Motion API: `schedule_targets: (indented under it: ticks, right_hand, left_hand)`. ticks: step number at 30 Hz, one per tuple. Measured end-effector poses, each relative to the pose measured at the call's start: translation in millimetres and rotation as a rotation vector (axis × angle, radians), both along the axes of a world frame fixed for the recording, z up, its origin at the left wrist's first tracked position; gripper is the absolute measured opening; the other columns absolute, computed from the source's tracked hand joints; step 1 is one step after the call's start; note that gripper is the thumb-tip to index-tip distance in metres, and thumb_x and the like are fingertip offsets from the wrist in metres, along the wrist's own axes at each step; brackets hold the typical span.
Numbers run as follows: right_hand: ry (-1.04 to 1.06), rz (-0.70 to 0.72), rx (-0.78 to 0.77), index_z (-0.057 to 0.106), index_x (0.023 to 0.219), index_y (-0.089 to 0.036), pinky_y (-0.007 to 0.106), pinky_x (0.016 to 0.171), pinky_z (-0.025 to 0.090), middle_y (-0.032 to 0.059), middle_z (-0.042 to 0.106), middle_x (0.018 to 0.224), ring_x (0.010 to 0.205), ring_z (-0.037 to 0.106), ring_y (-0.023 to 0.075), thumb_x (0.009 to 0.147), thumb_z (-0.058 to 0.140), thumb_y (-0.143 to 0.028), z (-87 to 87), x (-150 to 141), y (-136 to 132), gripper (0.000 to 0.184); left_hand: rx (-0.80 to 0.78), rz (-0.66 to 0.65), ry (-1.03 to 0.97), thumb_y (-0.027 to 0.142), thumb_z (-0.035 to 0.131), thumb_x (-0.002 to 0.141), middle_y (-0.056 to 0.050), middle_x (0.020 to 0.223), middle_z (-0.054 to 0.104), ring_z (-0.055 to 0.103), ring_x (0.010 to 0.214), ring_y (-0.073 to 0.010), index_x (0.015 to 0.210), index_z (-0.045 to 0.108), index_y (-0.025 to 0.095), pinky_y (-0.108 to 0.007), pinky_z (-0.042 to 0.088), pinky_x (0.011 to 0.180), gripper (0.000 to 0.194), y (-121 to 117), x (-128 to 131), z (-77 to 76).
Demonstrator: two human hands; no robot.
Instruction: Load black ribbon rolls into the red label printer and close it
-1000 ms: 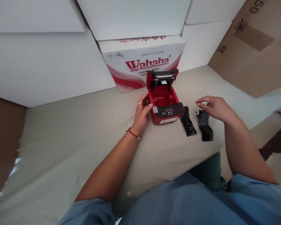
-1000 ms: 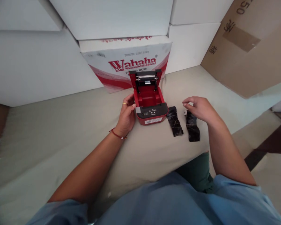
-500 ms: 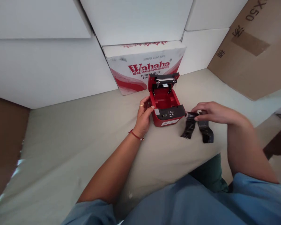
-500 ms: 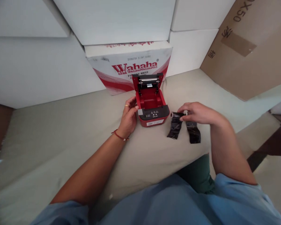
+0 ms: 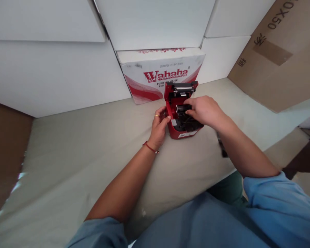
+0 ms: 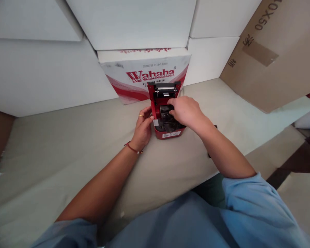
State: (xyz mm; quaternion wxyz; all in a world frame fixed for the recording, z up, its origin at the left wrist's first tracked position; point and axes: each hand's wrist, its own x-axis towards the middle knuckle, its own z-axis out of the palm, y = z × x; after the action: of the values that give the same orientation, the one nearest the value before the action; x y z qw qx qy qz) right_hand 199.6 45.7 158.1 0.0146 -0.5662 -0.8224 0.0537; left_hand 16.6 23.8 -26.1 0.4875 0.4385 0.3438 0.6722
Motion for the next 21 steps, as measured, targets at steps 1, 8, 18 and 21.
schedule_targets:
  ticks: [1, 8, 18, 21]
  right_hand:
    - [-0.059, -0.016, 0.015, 0.085, 0.138, -0.027, 0.042, 0.082, 0.055, 0.0125, 0.087, 0.109, 0.101, 0.08, 0.0355, 0.099, 0.073, -0.024, -4.6, -6, 3, 0.041]
    - [-0.124, 0.028, 0.06, 0.088, 0.127, -0.03, 0.045, 0.081, 0.06, 0.0142, 0.089, 0.111, 0.102, 0.08, 0.0376, 0.103, 0.069, -0.032, -21.7, -19, 24, 0.03]
    - [-0.159, 0.012, -0.02, 0.089, 0.114, -0.024, 0.048, 0.093, 0.06, 0.0185, 0.089, 0.115, 0.11, 0.081, 0.0397, 0.097, 0.082, -0.03, -24.5, -33, 36, 0.019]
    - [-0.057, 0.043, -0.021, 0.088, 0.123, -0.027, 0.044, 0.088, 0.06, 0.0126, 0.09, 0.118, 0.107, 0.081, 0.0353, 0.101, 0.076, -0.034, -16.4, -16, 23, 0.026]
  left_hand:
    - [0.003, 0.001, 0.005, 0.052, 0.085, 0.092, -0.009, 0.151, 0.071, 0.064, 0.147, -0.0287, 0.14, 0.064, 0.03, -0.05, 0.047, 0.131, 0.057, 0, 0, -0.4]
    - [-0.014, 0.004, 0.021, 0.051, 0.082, 0.095, -0.009, 0.154, 0.071, 0.064, 0.149, -0.0285, 0.142, 0.063, 0.03, -0.05, 0.046, 0.132, 0.055, 1, 1, -1.9]
    - [-0.01, 0.0, 0.032, 0.052, 0.081, 0.096, -0.01, 0.156, 0.068, 0.063, 0.151, -0.0291, 0.144, 0.061, 0.029, -0.051, 0.045, 0.134, 0.057, 0, 1, -0.3]
    - [-0.012, 0.005, 0.026, 0.051, 0.081, 0.096, -0.01, 0.155, 0.069, 0.064, 0.149, -0.0291, 0.143, 0.062, 0.029, -0.051, 0.045, 0.134, 0.056, 0, 2, 0.5]
